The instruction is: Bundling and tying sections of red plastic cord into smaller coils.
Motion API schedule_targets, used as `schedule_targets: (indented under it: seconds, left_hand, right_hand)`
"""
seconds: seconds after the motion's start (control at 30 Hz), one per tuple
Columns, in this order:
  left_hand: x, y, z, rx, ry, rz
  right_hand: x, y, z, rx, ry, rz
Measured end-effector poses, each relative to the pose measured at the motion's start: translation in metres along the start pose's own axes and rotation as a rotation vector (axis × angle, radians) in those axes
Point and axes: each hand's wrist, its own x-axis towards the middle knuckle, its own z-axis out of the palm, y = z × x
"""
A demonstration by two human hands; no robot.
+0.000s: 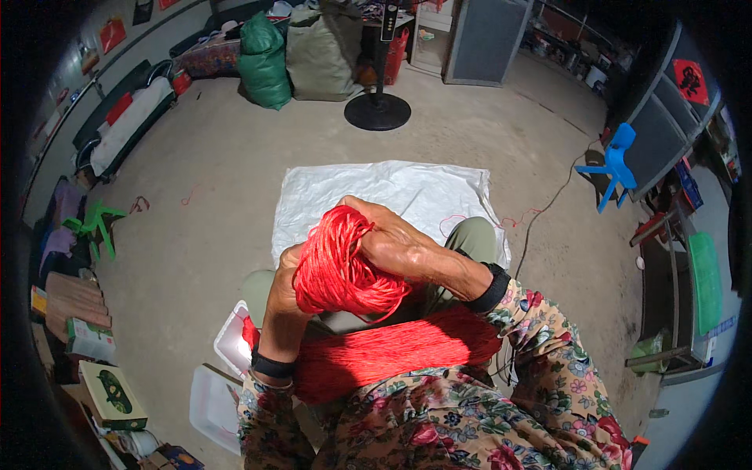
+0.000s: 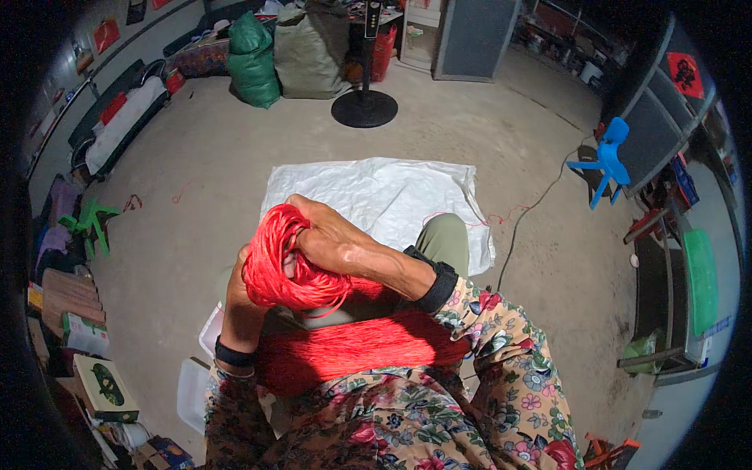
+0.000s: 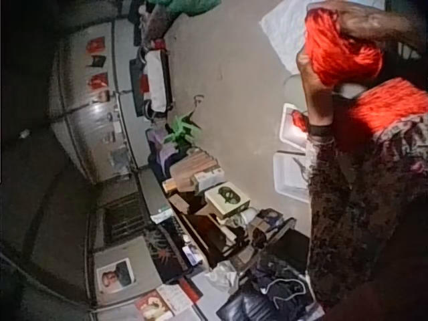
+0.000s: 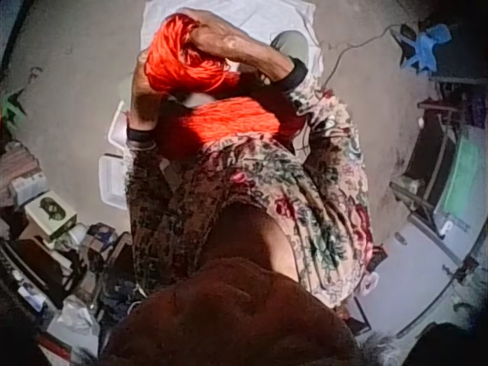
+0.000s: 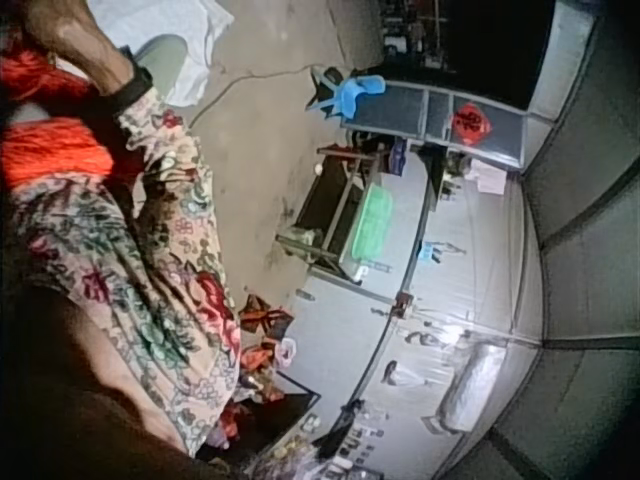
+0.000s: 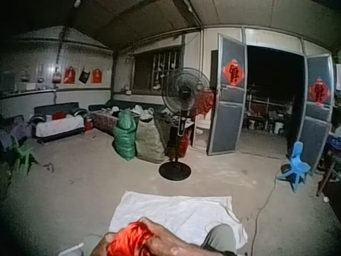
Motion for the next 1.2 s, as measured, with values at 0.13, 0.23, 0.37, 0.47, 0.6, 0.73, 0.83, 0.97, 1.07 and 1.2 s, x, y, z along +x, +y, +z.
schedule_targets:
  seconds: [0.13,0.23,0.37,0.47,0.6,0.73,0.83,0.97,1.07,1.2]
  left_hand:
    - [-0.001,0.002,0.001,0.216,0.051,0.061]
    - [-0.002,0.002,-0.008,0.740,0.090,0.171]
    - [0.000,-0.004,0.013,0.571,0.115,0.189]
    - [0.007,-0.002,0.029,0.709,0.162,0.310]
    - [0.010,-0.019,0.045,0.527,0.249,0.395]
    - [0.016,-0.031,0.041,0.595,0.344,0.526]
    - [0.015,-0.035,0.045,0.581,0.336,0.529]
    - [0.010,-0.021,0.036,0.798,0.338,0.454]
    - [0.003,-0.007,0.037,1.284,0.274,0.497]
    - [-0.002,-0.008,0.027,0.170,0.391,0.240]
  right_hand:
    - [0.004,-0.002,0.001,-0.046,0.036,-0.005]
    - [0.006,-0.006,0.001,-0.041,0.068,0.018]
    - [0.007,-0.002,0.001,-0.030,0.138,-0.029]
    - [0.013,0.006,0.003,-0.035,0.230,-0.101]
    - [0.014,0.014,0.006,0.101,0.328,-0.060]
    - [0.013,0.023,0.007,0.088,0.327,-0.147]
    - [0.012,0.023,0.002,-0.001,0.260,-0.191]
    - [0.018,0.026,0.006,0.124,0.310,-0.115]
    - [0.011,0.021,0.002,-0.023,0.300,-0.113]
    - [0.004,-0.003,0.007,0.025,0.320,-0.199]
